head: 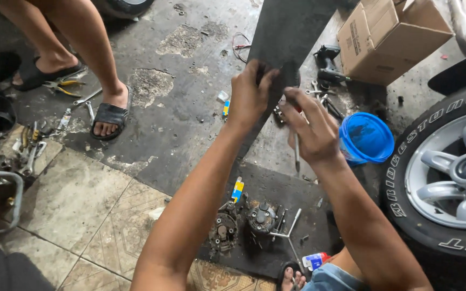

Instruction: Disassembling an alternator using a socket wrench and screwdriver on a workshop floor.

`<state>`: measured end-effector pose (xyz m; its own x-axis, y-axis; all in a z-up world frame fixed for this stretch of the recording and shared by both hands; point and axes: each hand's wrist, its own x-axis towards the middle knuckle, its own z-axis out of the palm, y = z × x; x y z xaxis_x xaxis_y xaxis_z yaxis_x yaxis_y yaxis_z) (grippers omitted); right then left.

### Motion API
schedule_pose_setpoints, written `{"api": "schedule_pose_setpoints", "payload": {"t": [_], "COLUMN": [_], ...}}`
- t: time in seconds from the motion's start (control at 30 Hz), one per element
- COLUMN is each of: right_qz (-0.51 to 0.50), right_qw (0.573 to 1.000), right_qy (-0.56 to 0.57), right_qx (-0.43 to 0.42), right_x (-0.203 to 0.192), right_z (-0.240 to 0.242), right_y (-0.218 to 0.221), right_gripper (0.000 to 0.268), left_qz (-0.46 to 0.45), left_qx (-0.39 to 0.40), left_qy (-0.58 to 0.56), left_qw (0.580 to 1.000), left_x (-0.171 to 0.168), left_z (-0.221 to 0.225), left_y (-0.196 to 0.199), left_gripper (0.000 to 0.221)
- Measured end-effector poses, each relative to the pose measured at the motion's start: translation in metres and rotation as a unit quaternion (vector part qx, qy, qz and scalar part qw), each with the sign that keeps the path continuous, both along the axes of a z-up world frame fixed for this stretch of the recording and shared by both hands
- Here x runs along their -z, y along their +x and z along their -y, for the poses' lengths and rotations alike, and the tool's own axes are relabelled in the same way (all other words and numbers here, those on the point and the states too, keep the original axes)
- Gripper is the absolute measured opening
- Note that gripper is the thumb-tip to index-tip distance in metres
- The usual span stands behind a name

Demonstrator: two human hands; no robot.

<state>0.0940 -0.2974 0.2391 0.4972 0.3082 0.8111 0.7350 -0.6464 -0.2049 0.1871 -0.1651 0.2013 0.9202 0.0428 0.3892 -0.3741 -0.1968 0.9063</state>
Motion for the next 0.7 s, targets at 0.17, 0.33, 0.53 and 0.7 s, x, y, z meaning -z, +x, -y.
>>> {"api": "schedule_pose_setpoints", "payload": {"t": [0.17,0.33,0.53,0.7], "right_qz": [0.101,0.225,0.257,0.262], "right_qw": [0.982,0.966,0.961,0.958], "right_qy": [0.023,-0.087,-0.093,-0.113], "right_qx": [-0.156,-0.095,-0.052,-0.018], "right_x": [0.014,0.01,0.0,0.007], "right_z": [0.009,0.003,0.003,0.014], "right_y": [0.004,0.008,0.005,0.015], "right_gripper": [0.022,0.032,0.022,0.018], "left_qz": [0.02,0.061,0.196,0.229], "left_qx": [-0.011,-0.009,-0.054,-0.09], "left_qy": [-0.005,0.008,0.054,0.119], "left_qw": [1.0,0.998,0.978,0.962], "left_x": [0.015,0.009,0.026,0.019], "left_z": [0.004,-0.001,0.006,0.0], "left_y": [0.013,0.003,0.01,0.0], "left_gripper": [0.013,0.016,0.011,0.013]}}
